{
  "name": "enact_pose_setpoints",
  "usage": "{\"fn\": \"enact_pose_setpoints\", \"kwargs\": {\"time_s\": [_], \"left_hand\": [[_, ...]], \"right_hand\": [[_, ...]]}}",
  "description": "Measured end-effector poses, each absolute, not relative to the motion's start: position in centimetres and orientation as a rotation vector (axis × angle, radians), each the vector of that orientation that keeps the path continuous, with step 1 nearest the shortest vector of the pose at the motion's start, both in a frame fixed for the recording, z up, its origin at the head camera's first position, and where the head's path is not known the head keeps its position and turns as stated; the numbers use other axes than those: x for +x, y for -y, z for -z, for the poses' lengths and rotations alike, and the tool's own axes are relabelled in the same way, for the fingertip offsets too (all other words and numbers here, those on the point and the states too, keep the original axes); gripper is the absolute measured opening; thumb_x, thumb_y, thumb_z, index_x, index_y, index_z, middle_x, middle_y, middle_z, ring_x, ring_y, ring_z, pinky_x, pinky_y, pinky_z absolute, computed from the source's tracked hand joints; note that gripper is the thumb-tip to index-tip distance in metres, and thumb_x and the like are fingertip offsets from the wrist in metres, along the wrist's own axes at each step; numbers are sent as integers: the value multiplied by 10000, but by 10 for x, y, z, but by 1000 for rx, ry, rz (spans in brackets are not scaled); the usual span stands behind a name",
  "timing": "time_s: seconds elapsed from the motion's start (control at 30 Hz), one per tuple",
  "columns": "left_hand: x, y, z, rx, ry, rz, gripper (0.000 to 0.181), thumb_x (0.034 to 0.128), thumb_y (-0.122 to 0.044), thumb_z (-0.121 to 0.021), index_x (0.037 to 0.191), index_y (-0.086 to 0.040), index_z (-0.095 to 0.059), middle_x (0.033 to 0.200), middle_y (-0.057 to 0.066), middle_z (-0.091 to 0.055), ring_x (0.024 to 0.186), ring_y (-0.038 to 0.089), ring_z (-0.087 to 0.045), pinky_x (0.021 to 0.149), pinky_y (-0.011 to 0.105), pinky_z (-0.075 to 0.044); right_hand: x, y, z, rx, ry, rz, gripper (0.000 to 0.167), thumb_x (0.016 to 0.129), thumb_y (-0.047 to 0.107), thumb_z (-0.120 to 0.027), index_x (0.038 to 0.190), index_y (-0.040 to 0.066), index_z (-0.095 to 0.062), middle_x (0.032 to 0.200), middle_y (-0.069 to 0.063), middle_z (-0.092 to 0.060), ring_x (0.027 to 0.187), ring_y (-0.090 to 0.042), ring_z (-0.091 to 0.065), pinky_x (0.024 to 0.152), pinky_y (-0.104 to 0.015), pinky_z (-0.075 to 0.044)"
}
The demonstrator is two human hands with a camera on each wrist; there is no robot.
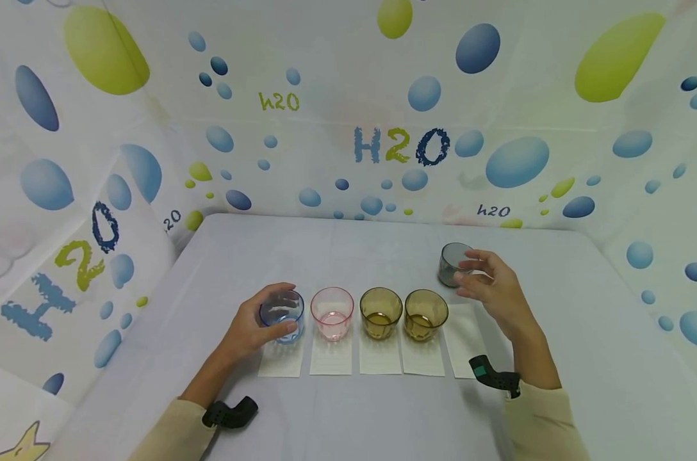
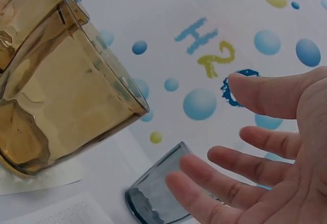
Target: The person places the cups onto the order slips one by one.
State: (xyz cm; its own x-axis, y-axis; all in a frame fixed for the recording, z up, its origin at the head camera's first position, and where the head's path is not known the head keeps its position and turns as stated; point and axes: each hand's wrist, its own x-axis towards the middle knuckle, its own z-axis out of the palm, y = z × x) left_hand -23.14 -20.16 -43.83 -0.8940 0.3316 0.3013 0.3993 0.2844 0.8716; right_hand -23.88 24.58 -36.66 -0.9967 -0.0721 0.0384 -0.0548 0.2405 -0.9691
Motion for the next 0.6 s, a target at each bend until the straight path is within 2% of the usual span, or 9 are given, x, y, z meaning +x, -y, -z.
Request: {"fn": "enact_pose_setpoints", "kwargs": {"time_s": [0.23, 0.33, 0.47, 0.6], "left_hand": [[-231, 201, 438, -699, 2471, 1690, 624, 847, -135, -766, 1426, -138, -533, 1291, 87, -642, 1190, 308, -621, 1009, 326, -499], [-231, 201, 438, -692, 2474, 1682, 622, 848, -134, -767, 1425, -138, -534, 1290, 85, -642, 1191, 308, -619, 1007, 323, -500], [-232, 202, 439, -689, 2472, 1678, 618, 848, -129, -765, 1422, -129, -537, 1290, 99, -643, 1194, 325, -614, 1020, 461, -508], [-232, 201, 440, -689, 2468, 1675, 620, 847, -132, -762, 1424, -120, -535, 1299, 122, -640, 1211, 356, -598, 1024, 620, -468]], "right_hand": [[-239, -246, 365, -42, -2536, 1892, 677, 979, 230, -692, 1532, 53, -343, 1451, -227, -477, 1101, -140, -655, 867, -296, -590], [-239, -246, 365, -28, -2550, 1901, 677, 983, 229, -685, 1534, 53, -332, 1447, -229, -474, 1073, -115, -656, 862, -297, -592], [-240, -247, 366, -11, -2557, 1923, 696, 986, 233, -680, 1541, 45, -303, 1446, -239, -464, 1038, -75, -648, 857, -301, -595], [-240, -247, 366, 28, -2551, 1947, 702, 987, 197, -675, 1551, 44, -287, 1456, -240, -454, 1048, -101, -649, 848, -305, -598]]}}
